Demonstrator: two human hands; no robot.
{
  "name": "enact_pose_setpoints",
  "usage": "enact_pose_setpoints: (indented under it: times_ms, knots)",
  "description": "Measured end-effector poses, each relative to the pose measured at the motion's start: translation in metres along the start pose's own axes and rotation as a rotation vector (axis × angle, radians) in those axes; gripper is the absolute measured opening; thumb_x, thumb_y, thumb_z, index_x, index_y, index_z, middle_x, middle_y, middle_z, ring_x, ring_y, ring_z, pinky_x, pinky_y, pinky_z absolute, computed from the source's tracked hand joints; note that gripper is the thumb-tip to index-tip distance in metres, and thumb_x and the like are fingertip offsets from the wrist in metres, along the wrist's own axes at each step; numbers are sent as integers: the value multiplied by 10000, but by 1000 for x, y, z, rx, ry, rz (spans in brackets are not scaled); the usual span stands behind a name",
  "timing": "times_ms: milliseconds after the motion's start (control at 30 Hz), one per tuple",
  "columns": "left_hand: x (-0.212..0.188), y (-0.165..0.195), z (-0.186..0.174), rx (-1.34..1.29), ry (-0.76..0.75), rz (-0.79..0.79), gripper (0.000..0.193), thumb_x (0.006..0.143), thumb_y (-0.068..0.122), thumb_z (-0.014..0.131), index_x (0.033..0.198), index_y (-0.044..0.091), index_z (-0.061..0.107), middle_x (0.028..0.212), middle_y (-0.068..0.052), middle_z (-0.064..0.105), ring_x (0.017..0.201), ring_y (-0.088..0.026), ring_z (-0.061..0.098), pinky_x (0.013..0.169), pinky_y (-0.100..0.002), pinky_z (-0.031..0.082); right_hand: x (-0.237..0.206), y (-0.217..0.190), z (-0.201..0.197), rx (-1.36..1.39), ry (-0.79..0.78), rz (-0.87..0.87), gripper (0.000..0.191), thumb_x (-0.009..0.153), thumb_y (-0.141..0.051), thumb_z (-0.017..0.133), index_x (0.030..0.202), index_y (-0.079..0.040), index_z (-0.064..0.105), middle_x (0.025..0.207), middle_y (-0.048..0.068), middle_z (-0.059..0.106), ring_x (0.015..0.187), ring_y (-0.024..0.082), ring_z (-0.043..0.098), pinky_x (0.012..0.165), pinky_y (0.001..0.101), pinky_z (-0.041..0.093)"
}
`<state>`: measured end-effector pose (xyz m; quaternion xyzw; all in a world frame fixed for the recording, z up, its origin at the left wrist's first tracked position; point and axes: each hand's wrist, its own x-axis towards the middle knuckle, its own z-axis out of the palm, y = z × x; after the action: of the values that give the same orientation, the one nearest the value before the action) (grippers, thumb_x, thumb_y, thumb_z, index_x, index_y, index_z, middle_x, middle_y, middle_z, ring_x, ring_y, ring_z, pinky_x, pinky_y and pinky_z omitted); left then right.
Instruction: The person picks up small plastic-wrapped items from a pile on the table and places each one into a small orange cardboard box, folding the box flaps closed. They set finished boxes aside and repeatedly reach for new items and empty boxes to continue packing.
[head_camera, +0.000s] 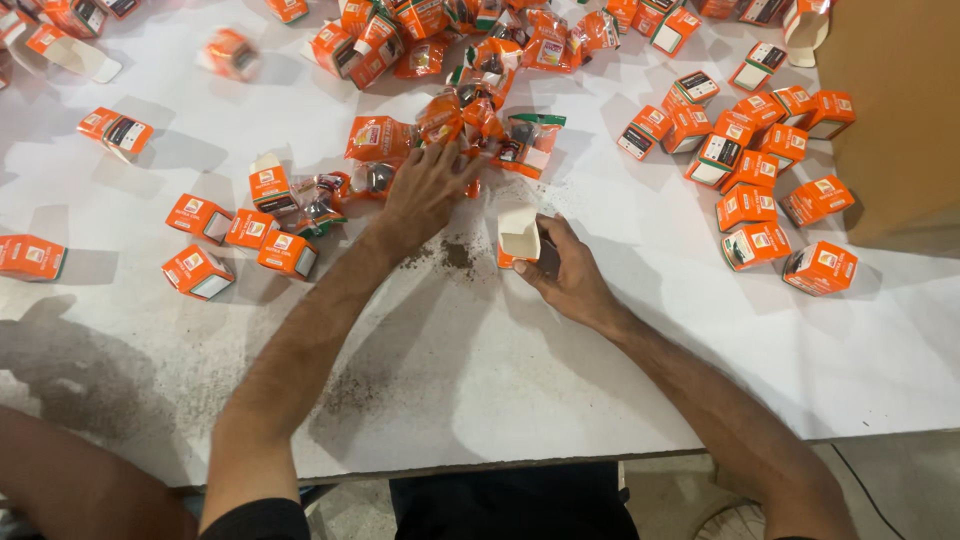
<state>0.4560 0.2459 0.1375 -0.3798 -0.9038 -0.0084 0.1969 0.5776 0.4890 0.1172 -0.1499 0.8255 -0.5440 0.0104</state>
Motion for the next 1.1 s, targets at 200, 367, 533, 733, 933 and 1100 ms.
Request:
enact_pose_setpoints:
  times_ms: [200,367,533,733,933,1100]
  knots:
    - [-18,15,-12,-534,182,-145,600,807,-58,718,1375,85,588,1261,-180,623,1128,-351,638,903,-457,557,0,-3,-11,-20,7,-143,623,898,-239,817,1397,30,557,1326,177,673,1321,273,577,1241,466,281]
    - [-50,72,-30,-787,688,-3,501,883,-118,742,1309,20,517,1307,-235,617,1179,-380,654,989,-474,568,8,2,-16,-77,-27,-51,516,838,-193,869,1299,-33,698,1164,97,784,1104,240,675,1290,452,308]
    - [-50,80,-23,-646,431,216,457,924,-86,760,1326,-29,551,1315,-265,626,1311,-409,597,1114,-507,532,15,3,-8,-5,-55,-153,491,828,-187,864,1257,-38,679,1188,90,761,1122,212,699,1272,469,269]
    - [-46,83,-23,-454,368,108,389,961,129,728,1326,20,645,1434,-147,576,1549,-407,355,1301,-660,203,8,-4,-6,-41,-35,-149,507,835,-214,872,1271,-36,683,1182,100,764,1105,214,706,1267,460,305]
    - [-47,88,-23,-611,268,-67,251,920,137,708,1167,101,737,1666,-296,193,1562,-518,97,1222,-729,139,2,-18,-4,-40,-5,-135,569,810,-232,882,1292,-24,663,1172,116,716,1103,254,656,1009,398,503]
    - [-43,91,-18,-695,218,-210,188,894,152,745,1056,58,755,1640,-287,270,1557,-528,156,1220,-642,218,-3,-25,0,-31,18,-97,595,803,-240,884,1299,-21,640,1164,118,681,1082,248,659,957,379,521]
